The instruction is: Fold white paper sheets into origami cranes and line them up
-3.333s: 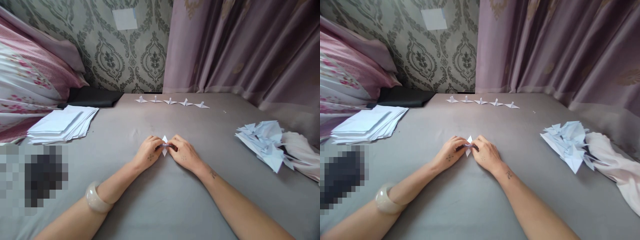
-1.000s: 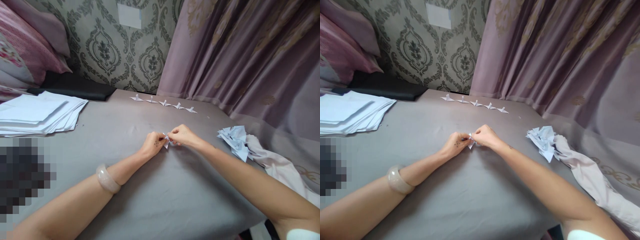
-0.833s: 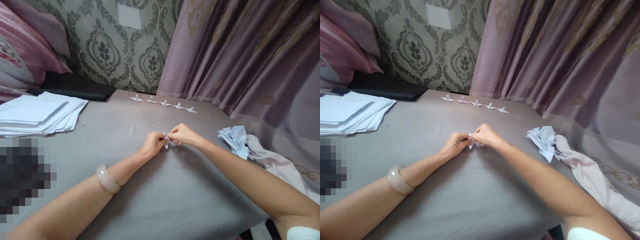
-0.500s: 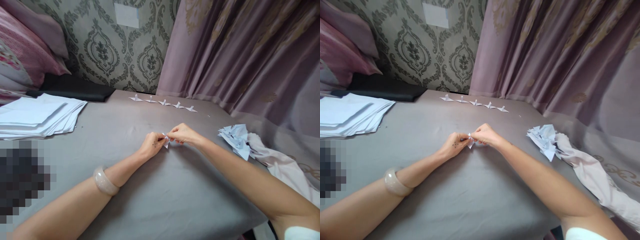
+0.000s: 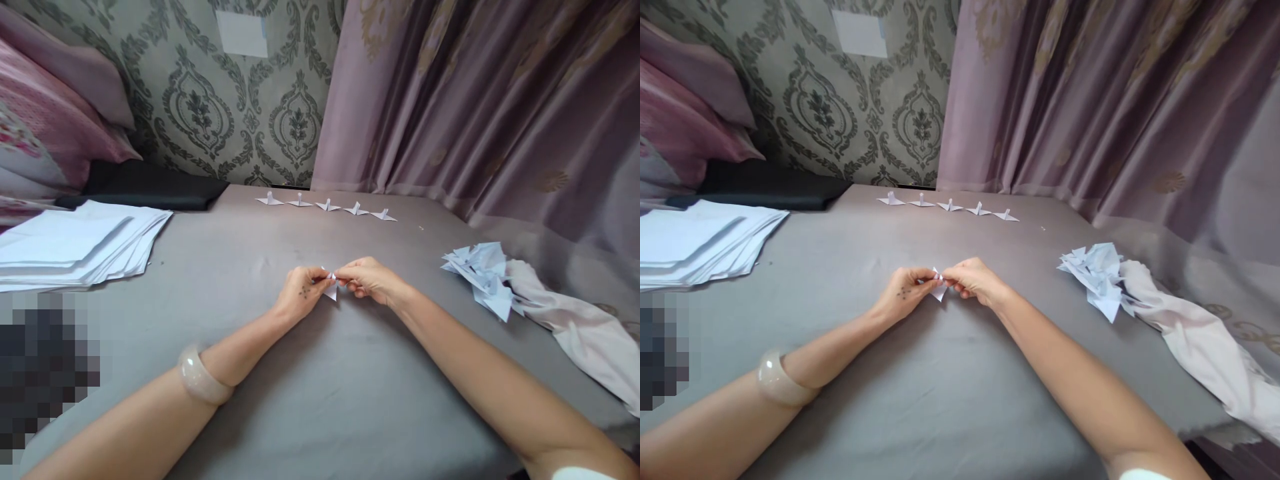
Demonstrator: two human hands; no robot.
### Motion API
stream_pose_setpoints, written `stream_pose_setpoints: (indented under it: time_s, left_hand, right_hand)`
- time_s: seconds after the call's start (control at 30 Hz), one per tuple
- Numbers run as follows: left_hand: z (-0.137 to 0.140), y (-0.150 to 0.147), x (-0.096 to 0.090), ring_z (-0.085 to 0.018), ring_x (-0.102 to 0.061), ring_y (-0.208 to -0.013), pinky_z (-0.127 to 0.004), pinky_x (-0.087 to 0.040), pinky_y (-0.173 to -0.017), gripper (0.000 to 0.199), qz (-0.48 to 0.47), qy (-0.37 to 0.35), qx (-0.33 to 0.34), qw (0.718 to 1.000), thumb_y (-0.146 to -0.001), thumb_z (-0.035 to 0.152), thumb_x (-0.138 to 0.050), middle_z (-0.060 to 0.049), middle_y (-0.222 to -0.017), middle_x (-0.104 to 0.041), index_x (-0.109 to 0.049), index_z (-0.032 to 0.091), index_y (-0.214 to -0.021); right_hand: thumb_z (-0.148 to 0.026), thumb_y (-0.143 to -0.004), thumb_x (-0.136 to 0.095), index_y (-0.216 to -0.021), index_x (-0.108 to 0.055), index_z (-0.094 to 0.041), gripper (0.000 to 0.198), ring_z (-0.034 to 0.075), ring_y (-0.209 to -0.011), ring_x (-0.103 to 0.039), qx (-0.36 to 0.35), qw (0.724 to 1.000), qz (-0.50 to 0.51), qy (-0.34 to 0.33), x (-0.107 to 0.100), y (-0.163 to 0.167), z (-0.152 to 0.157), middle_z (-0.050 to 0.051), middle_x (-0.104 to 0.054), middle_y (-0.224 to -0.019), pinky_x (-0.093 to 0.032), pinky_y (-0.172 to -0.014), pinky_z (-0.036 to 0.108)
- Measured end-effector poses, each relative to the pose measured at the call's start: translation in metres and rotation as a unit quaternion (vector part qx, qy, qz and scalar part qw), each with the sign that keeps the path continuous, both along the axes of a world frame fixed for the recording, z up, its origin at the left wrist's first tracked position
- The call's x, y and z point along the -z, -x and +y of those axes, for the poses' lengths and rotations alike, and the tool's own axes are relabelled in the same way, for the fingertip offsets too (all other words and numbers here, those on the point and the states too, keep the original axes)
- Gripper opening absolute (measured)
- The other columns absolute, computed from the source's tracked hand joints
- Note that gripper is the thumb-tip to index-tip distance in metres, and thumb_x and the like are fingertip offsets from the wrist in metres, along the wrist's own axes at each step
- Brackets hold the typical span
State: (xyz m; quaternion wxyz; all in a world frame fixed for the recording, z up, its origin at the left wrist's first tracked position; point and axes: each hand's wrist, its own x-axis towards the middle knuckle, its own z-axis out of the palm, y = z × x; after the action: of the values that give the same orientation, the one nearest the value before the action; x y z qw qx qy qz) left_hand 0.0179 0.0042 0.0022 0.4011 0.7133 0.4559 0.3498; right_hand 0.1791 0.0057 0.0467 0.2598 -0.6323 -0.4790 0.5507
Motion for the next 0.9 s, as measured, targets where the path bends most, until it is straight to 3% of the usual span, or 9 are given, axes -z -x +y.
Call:
stream_pose_setpoints:
  time_s: [0.33, 0.57, 0.9]
  left_hand:
    - [0.0, -0.001, 0.001, -0.012, -0.052, -0.062, -0.021, -0.036, -0.058, 0.024, 0.005, -0.005, -0.011, 1.0, -0.08, 0.029, -0.056, -0.001, -0.069, -0.067, -0.074, 0.014, -0.082]
    - [-0.002, -0.002, -0.001, -0.013, -0.054, -0.062, -0.021, -0.038, -0.059, 0.025, 0.013, 0.004, -0.016, 1.0, -0.081, 0.032, -0.057, -0.002, -0.068, -0.067, -0.075, 0.015, -0.083]
    - [-0.005, -0.003, -0.007, -0.01, -0.046, -0.055, -0.02, -0.032, -0.052, 0.029, 0.03, 0.006, -0.022, 0.999, -0.079, 0.037, -0.058, 0.0, -0.058, -0.061, -0.076, 0.014, -0.075]
  right_hand:
    - [-0.023, -0.063, -0.071, -0.061, -0.056, -0.013, 0.018, 0.001, -0.042, -0.038, 0.035, 0.996, 0.079, 0.017, 0.017, -0.004, -0.002, -0.004, -0.053, -0.057, -0.022, -0.032, 0.014]
    - [-0.022, -0.064, -0.071, -0.06, -0.051, -0.015, 0.022, 0.001, -0.04, -0.035, 0.042, 0.994, 0.097, 0.032, 0.019, -0.006, -0.003, -0.006, -0.047, -0.054, -0.019, -0.031, 0.014]
    - [-0.015, -0.069, -0.063, -0.061, -0.05, -0.013, 0.015, 0.0, -0.039, -0.032, 0.031, 0.984, 0.151, 0.085, 0.018, -0.012, 0.002, -0.004, -0.047, -0.055, -0.019, -0.03, 0.011]
